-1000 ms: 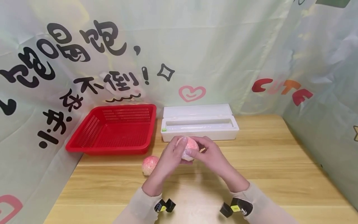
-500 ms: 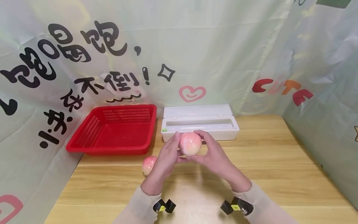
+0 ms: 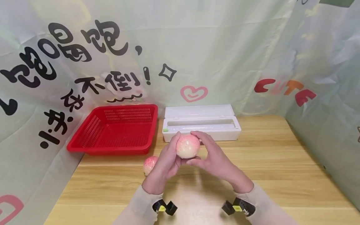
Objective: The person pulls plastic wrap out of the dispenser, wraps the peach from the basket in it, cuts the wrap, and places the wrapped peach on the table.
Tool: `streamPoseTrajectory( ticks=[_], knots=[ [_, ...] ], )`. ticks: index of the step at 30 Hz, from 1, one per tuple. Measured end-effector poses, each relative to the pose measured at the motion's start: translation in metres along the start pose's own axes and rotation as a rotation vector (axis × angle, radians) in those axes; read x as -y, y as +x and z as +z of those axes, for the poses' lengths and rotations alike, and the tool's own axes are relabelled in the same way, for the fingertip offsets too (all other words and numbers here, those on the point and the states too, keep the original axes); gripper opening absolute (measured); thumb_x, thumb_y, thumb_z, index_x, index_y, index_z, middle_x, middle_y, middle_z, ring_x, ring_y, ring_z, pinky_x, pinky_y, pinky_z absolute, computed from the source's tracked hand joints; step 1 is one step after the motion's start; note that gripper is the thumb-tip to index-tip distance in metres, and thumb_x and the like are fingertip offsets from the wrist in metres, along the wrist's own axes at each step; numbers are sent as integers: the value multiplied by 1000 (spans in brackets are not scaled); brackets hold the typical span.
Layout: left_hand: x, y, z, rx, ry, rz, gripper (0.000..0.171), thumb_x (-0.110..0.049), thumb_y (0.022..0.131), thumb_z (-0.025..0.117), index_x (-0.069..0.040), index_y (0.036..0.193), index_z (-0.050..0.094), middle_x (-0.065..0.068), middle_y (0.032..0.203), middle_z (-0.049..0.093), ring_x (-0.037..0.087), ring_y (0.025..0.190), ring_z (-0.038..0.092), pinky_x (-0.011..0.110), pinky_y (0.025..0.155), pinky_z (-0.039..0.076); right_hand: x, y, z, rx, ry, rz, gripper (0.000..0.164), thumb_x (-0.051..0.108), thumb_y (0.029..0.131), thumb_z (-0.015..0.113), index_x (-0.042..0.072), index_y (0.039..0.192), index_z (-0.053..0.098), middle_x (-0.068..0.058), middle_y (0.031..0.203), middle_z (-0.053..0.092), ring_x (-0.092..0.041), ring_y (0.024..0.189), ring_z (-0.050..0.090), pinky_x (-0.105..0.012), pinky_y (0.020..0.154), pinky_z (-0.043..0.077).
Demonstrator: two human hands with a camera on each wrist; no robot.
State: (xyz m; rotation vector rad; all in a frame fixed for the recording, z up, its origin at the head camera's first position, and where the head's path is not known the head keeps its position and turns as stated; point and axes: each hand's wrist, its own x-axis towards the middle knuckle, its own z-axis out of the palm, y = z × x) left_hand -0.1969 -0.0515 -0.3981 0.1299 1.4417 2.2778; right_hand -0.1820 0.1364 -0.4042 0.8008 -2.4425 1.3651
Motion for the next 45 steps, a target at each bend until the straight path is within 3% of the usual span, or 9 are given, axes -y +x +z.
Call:
streamPoseTrajectory(
  ticks=[5,9,12,15,23,26,30,34,45],
  knots=[
    [-2,-1,-5,23,101,20,76,-71,105,37,-14,154,47,13,136,64,21,105,74,43,87,64,0,1,-7,15,93,87,86,18,78,95,15,151,51,-6,143,64,-26,124,64,-54,104,52],
    [-8,-5,-11,61,306,145,55,-36,108,60,-23,159,44,14,151,53,28,116,70,47,93,62,-4,3,-13,-30,46,105,82,20,77,97,13,148,56,-4,133,67,-19,109,62,-41,90,56],
    [-13,-7,-16,151,384,179,69,-12,98,75,-23,160,46,14,157,48,31,120,69,42,97,61,-6,4,-18,-20,102,135,81,16,79,95,12,149,55,-6,130,67,-19,105,60,-34,86,55],
    [-16,-7,-18,142,412,182,73,-11,93,82,-24,158,50,11,155,53,28,115,71,38,97,61,-8,5,-22,7,221,165,81,11,82,91,10,153,52,-10,132,66,-21,111,60,-30,87,56],
    [-14,-6,-15,82,344,203,67,-12,92,82,-14,153,56,17,146,61,25,118,68,42,92,63,-11,6,-27,24,314,164,69,9,85,88,7,148,60,-15,128,70,-16,109,67,-32,87,63],
    [-12,-4,-14,79,294,193,66,-11,94,79,-10,155,53,19,148,60,23,116,69,41,92,63,-12,6,-29,52,306,144,84,3,81,90,9,155,51,-15,133,66,-21,110,65,-33,87,63],
    [-9,-3,-13,94,218,165,66,-11,97,76,-5,157,48,21,147,60,19,113,71,40,91,63,-11,6,-29,49,151,44,104,4,73,96,10,161,41,-15,135,64,-27,104,66,-32,84,63],
    [-7,-3,-12,110,200,154,66,-14,96,76,-4,156,48,18,141,64,18,110,72,39,90,63,-11,5,-30,-8,-13,-73,94,12,72,98,7,154,51,-13,130,70,-21,93,70,-31,77,63],
    [-10,-5,-12,111,268,135,68,-15,94,79,-9,155,52,18,146,60,21,117,69,43,92,62,-17,4,-39,38,157,19,74,14,83,91,16,149,59,-3,126,66,-23,99,64,-33,78,62]
  ],
)
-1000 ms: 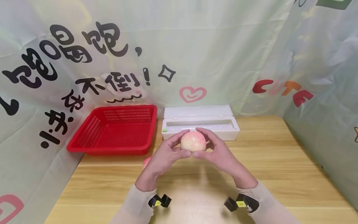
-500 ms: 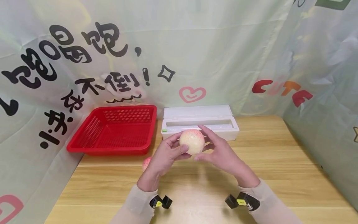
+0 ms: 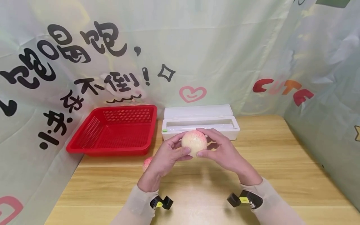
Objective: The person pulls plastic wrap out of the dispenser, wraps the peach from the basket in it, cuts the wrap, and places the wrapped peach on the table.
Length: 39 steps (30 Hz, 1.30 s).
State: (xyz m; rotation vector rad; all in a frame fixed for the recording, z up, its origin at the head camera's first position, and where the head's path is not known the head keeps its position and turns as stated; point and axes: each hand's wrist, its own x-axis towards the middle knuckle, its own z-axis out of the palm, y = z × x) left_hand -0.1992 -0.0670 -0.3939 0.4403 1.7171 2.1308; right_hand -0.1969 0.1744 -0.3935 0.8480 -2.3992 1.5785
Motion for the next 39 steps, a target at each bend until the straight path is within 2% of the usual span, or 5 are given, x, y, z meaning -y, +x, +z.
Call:
streamPoseTrajectory(
  ticks=[6,16,23,29,39],
  knots=[
    [0,-1,0,65,-63,4,76,-23,90,82,-5,156,48,16,143,62,20,114,70,40,92,63,-1,0,-7,72,229,30,71,21,89,85,4,151,54,-5,133,63,-18,106,65,-33,85,64],
    [4,0,4,58,-60,80,77,-14,89,86,-8,156,47,14,145,59,21,113,69,38,92,63,1,-1,-8,126,321,76,62,10,100,71,5,157,47,-9,148,56,-17,126,60,-32,96,59],
    [9,2,10,10,156,120,77,1,90,81,-19,155,44,9,157,48,29,126,65,34,95,61,3,-1,-5,43,-23,63,73,14,82,92,13,148,59,-9,139,65,-23,110,65,-35,87,61],
    [9,0,11,-109,462,126,67,-20,87,89,-32,146,60,-5,146,60,24,128,62,32,98,60,2,-4,-1,93,-197,29,79,12,78,94,14,149,58,-6,143,63,-24,118,64,-47,90,62],
    [17,-7,11,-135,660,-6,71,-27,95,80,-15,157,49,8,155,56,34,137,59,47,106,56,-20,-17,23,41,-456,-1,71,23,79,95,10,140,60,-7,132,64,-23,120,64,-48,100,58]
  ],
)
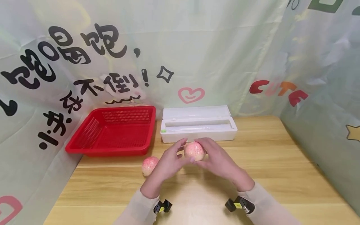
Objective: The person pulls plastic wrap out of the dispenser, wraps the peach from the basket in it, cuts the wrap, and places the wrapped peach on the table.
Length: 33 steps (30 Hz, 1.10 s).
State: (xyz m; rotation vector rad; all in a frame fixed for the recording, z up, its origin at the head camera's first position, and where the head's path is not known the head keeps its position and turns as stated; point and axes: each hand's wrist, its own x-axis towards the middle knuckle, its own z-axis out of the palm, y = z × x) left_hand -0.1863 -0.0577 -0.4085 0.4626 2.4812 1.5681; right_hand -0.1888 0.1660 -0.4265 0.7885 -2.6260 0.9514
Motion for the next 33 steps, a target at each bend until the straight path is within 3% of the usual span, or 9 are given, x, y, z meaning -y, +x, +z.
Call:
streamPoseTrajectory(
  ticks=[3,7,15,19,24,29,33],
  knots=[
    [6,-6,0,29,117,-34,61,-28,97,76,-13,152,55,13,149,60,36,133,60,53,105,56,-14,-9,11,16,-27,91,73,19,79,95,4,140,57,-14,131,64,-29,117,66,-52,98,58],
    [14,-14,-5,39,221,-30,35,-29,98,75,-12,129,70,13,128,70,31,118,66,49,96,58,-29,-13,23,63,-31,179,74,16,78,94,0,139,55,-18,130,63,-32,115,67,-53,98,58],
    [17,-30,-44,-166,304,-39,7,-21,96,78,-17,100,74,-5,96,70,14,91,65,35,82,57,-28,7,47,128,-10,164,82,28,77,94,5,145,54,-16,136,61,-30,117,66,-51,100,57],
    [21,-43,-69,-230,387,-91,6,-23,95,79,-19,96,74,-4,95,69,14,89,65,34,79,55,-22,13,55,132,5,169,84,28,77,95,6,146,53,-15,138,60,-31,119,65,-52,103,56],
    [44,-63,-99,-245,520,-106,13,-25,94,80,-15,101,76,1,101,72,21,97,68,43,87,56,-26,10,55,142,-14,185,91,32,78,94,6,152,48,-16,142,57,-33,124,63,-53,105,55],
    [69,-79,-113,-239,607,-92,25,-24,93,82,-10,113,77,9,115,74,33,114,68,54,102,52,-31,6,54,156,-11,207,95,32,78,95,5,155,44,-17,144,56,-33,126,62,-53,107,53],
    [83,-82,-117,-221,651,-66,37,-26,92,83,-8,123,75,14,127,71,41,125,62,60,107,48,-35,0,51,152,12,228,97,34,79,94,5,156,43,-17,144,56,-33,126,62,-53,106,54]
  ],
)
